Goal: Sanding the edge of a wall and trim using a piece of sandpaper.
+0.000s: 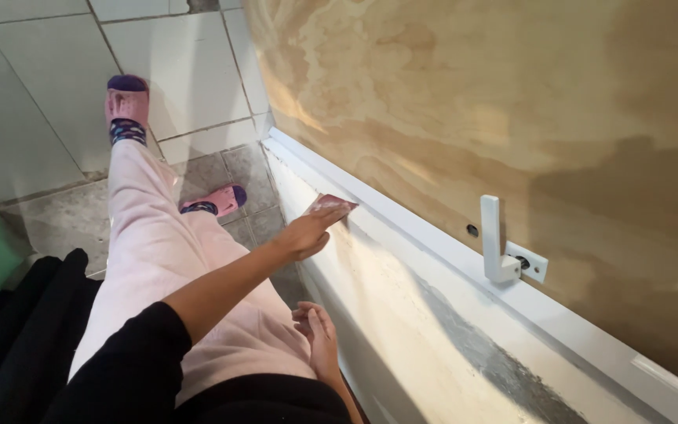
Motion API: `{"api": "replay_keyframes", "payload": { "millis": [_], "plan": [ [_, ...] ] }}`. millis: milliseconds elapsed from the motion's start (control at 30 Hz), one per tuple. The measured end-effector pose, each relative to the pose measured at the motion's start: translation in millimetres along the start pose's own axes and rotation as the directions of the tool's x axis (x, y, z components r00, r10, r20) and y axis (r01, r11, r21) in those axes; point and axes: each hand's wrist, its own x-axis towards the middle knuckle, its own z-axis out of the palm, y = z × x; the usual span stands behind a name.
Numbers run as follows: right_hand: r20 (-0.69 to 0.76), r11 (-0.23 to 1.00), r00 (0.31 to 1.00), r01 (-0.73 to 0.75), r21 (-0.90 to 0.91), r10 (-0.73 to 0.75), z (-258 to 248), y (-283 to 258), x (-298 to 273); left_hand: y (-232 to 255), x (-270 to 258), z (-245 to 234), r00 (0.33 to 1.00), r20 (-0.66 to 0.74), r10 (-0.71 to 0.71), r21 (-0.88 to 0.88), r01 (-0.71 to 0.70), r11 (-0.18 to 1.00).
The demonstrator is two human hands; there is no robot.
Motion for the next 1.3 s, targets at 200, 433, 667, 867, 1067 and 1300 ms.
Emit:
{"api": "replay_keyframes", "payload": {
  "millis": [200,433,667,867,1067,1300],
  "plan": [
    [0.009,0.999,0.999,-0.037,0.026,0.037,-9,13,6,61,-9,-3,0.976,0.029,0.216,0.015,-0.216,0.976],
    [0.019,0.999,0.999,-0.046,0.028,0.046,-6,11,8,-30,8,9,0.996,-0.031,-0.086,0.102,0.089,0.991],
    [0.038,0.999,0.999,-0.024,0.041,0.023,-8,12,3,84,-7,-10,0.993,0.008,0.119,-0.096,-0.118,0.988],
    [0.02,0.999,0.999,-0.039,0.016,0.039,-5,7,-1,53,-3,0,0.996,0.032,0.082,-0.037,-0.081,0.996],
    [0.03,0.998,0.998,-0.058,0.014,0.058,-6,14,2,27,7,-3,0.974,0.057,-0.221,0.024,0.22,0.975],
    [0.083,0.999,0.997,-0.008,0.038,0.005,-1,10,1,100,-11,-8,0.982,0.027,0.184,-0.067,-0.182,0.981]
  ]
}}
